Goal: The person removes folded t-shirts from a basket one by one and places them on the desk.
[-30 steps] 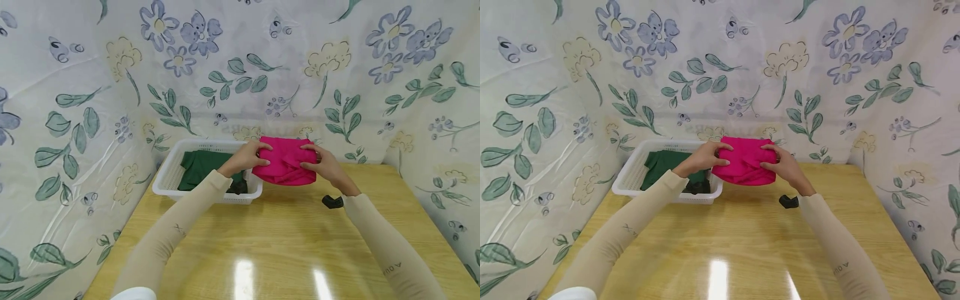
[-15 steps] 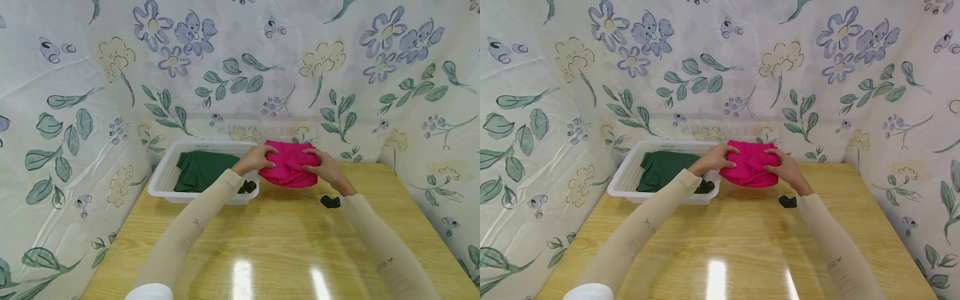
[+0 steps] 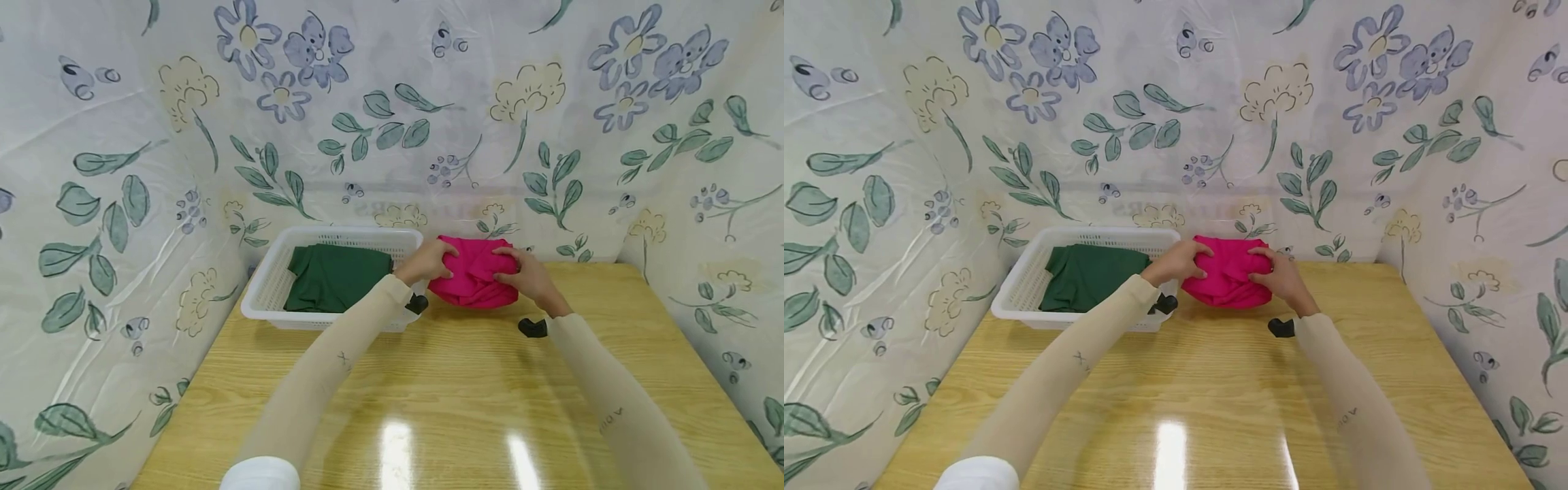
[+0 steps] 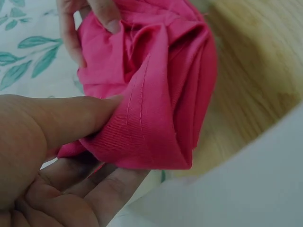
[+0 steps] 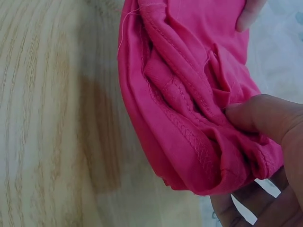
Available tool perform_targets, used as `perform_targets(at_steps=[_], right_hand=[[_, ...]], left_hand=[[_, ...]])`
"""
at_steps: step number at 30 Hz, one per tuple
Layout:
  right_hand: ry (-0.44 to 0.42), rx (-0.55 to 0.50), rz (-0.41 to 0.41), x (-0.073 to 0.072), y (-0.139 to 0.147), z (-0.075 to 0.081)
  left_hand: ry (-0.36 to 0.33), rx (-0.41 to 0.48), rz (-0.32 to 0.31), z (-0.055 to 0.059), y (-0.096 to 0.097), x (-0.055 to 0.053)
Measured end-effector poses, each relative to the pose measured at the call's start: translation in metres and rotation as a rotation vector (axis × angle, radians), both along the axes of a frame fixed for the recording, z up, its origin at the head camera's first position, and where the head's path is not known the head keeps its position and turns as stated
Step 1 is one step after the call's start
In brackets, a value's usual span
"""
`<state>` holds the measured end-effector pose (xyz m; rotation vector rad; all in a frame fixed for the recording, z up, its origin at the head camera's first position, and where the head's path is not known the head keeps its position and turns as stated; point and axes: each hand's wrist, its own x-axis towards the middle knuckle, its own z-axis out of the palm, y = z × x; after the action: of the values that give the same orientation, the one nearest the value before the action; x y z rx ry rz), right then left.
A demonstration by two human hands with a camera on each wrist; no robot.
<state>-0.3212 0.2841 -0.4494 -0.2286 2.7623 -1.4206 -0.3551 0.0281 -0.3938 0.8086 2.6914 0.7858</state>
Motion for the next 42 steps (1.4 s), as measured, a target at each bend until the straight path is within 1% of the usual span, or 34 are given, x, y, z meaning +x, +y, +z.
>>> perform_targets(at_steps=[4,8,13,15,18,20,22,25,29,32,35,38,42], right_hand=[[0.004,0.042,-0.006,-0.002,0.001,-0.009],[0.015,0.088,-0.004,-0.004,0.0,-0.016],[0.034,0.135,-0.003,-0.005,-0.005,-0.022],[0.029,0.141,-0.009,-0.005,-0.007,-0.024],[0.012,0.152,-0.023,-0.006,-0.01,-0.026],[0.005,0.161,-0.032,-0.007,-0.011,-0.026],[0.007,0.176,-0.04,-0.007,-0.012,-0.027],[0.034,0.215,-0.047,-0.008,-0.01,-0.029],[0.072,0.273,-0.052,-0.008,-0.007,-0.032],[0.076,0.29,-0.055,-0.008,-0.006,-0.033],[0.066,0.292,-0.058,-0.007,-0.006,-0.032],[0.055,0.299,-0.06,-0.008,-0.006,-0.033],[0.046,0.332,-0.057,-0.009,-0.005,-0.036]], left_hand=[[-0.028,-0.014,-0.001,-0.005,0.006,-0.001],[-0.03,-0.04,0.001,-0.005,0.011,-0.003],[-0.048,-0.104,0.006,-0.007,0.013,-0.006],[-0.062,-0.124,0.012,-0.008,0.013,-0.007],[-0.09,-0.138,0.037,-0.01,0.015,-0.009],[-0.085,-0.162,0.046,-0.011,0.018,-0.01],[-0.058,-0.204,0.042,-0.014,0.022,-0.012],[-0.018,-0.266,0.024,-0.019,0.03,-0.016],[-0.02,-0.301,0.02,-0.024,0.036,-0.021],[-0.015,-0.328,0.026,-0.027,0.039,-0.023],[0.001,-0.357,0.041,-0.029,0.04,-0.022],[0.017,-0.389,0.057,-0.03,0.04,-0.018],[0.007,-0.412,0.069,-0.033,0.038,-0.011]])
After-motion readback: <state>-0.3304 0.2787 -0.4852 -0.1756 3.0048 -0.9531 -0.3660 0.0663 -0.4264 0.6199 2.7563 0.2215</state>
